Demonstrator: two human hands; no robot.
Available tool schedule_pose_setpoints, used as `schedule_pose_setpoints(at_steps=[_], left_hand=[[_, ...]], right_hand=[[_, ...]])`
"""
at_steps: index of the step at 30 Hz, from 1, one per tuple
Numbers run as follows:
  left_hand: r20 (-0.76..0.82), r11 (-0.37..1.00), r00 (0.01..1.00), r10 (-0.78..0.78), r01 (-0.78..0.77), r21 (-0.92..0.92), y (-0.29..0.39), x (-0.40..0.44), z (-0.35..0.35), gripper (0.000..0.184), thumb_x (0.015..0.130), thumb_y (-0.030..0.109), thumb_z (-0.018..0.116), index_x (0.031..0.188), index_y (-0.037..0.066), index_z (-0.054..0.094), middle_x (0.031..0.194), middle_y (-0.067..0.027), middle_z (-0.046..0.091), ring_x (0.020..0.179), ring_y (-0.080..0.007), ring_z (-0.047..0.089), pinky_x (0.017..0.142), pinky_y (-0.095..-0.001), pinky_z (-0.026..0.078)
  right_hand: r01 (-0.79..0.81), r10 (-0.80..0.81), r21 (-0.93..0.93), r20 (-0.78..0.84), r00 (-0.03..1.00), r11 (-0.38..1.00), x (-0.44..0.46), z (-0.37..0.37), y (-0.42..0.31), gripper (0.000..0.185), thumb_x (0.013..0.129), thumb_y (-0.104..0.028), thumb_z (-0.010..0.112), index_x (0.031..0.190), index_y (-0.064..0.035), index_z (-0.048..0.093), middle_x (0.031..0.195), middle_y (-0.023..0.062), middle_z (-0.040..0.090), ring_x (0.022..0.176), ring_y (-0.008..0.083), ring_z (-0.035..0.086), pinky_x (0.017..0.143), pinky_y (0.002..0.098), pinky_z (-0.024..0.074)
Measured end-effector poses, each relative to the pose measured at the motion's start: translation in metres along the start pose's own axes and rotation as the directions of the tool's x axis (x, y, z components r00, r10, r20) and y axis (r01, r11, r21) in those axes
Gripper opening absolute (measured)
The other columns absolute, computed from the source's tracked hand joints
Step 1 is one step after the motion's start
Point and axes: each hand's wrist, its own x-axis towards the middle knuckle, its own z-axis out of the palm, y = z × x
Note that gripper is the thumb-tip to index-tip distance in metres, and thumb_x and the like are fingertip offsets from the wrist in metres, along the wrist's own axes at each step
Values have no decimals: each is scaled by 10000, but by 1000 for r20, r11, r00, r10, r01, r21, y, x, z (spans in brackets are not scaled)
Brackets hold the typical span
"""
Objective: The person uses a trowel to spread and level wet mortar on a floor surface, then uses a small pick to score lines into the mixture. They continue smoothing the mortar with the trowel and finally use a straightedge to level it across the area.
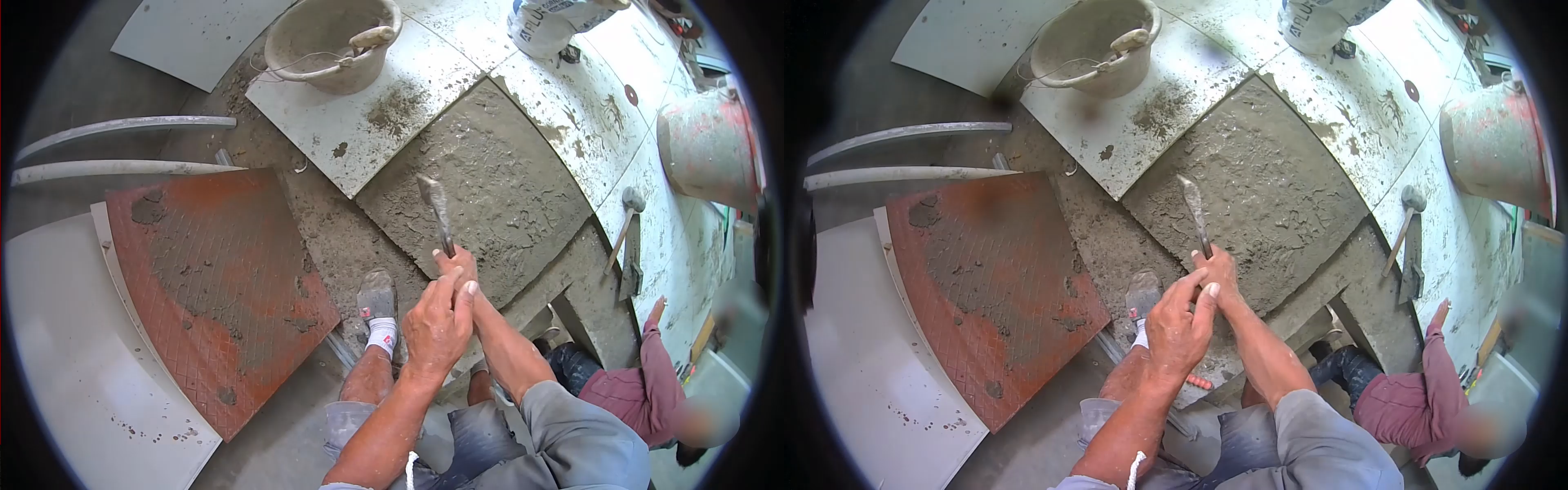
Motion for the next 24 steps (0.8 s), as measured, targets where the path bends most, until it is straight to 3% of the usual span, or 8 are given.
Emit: schedule_pose_setpoints(at_steps=[5, 8, 11, 16, 19, 21, 23, 24], left_hand=[[-45, 998, 998, -52, 50, -35, -3, 11, -15, 258, 852, 174, 607, 1056, 17, 602, 862, -171, 633, 742, -297, 627, 668, -366, 489], [-37, 999, 999, -6, 4, -47, 2, 11, -12, 234, 842, 155, 608, 1028, 13, 605, 852, -160, 635, 729, -292, 626, 651, -365, 488], [-10, 999, 1000, -23, 23, -28, 5, 13, -15, 226, 838, 151, 610, 1017, 13, 606, 836, -155, 633, 719, -293, 623, 638, -365, 486], [-42, 998, 998, -44, 42, -47, -3, 12, -21, 224, 832, 150, 616, 1016, 23, 608, 815, -150, 627, 711, -293, 619, 627, -365, 483], [-37, 998, 998, -59, 58, -31, -5, 9, -20, 221, 832, 150, 614, 1017, 29, 610, 814, -149, 626, 709, -292, 618, 625, -364, 481], [-34, 999, 998, -49, 49, -22, -5, 7, -17, 221, 833, 151, 613, 1018, 31, 610, 816, -148, 626, 708, -292, 617, 624, -362, 480], [-26, 1000, 1000, -16, 15, -22, -3, 6, -13, 221, 833, 151, 612, 1017, 30, 610, 815, -147, 626, 701, -293, 616, 615, -364, 479], [-29, 1000, 1000, -6, 6, -24, -3, 11, -15, 221, 833, 151, 612, 1017, 30, 610, 815, -147, 626, 701, -293, 616, 615, -364, 479]], right_hand=[[102, -65, 238, -158, 985, 966, 6, 11, -11, 305, 814, -319, 584, 833, -17, 619, 732, 217, 615, 694, 387, 596, 638, 448, 455], [-87, 83, -152, -32, 996, 985, 44, 40, 45, 340, 779, -335, 604, 840, -2, 616, 791, 217, 639, 737, 383, 616, 691, 443, 463], [-127, 135, -112, 66, 989, 986, 43, 23, 32, 349, 766, -336, 605, 822, 8, 616, 802, 223, 644, 765, 391, 622, 708, 441, 463], [70, -25, 242, -185, 982, 968, 14, -3, -6, 346, 768, -334, 658, 717, 4, 609, 564, 95, 543, 536, 169, 484, 549, 365, 420], [138, -53, 397, -219, 974, 907, 39, 26, 26, 333, 776, -320, 652, 719, 6, 618, 571, 112, 570, 540, 210, 525, 572, 376, 435], [72, -1, 226, -300, 954, 971, 47, 35, 31, 345, 767, -327, 646, 716, 14, 623, 599, 137, 597, 570, 250, 562, 598, 382, 446], [-153, 152, 10, 32, 988, 988, 54, 26, 30, 362, 751, -339, 642, 721, 22, 625, 642, 159, 618, 620, 276, 592, 623, 383, 455], [-184, 182, 57, 38, 983, 981, 48, 21, 21, 364, 743, -345, 635, 720, 18, 619, 645, 158, 614, 598, 265, 575, 612, 383, 452]])
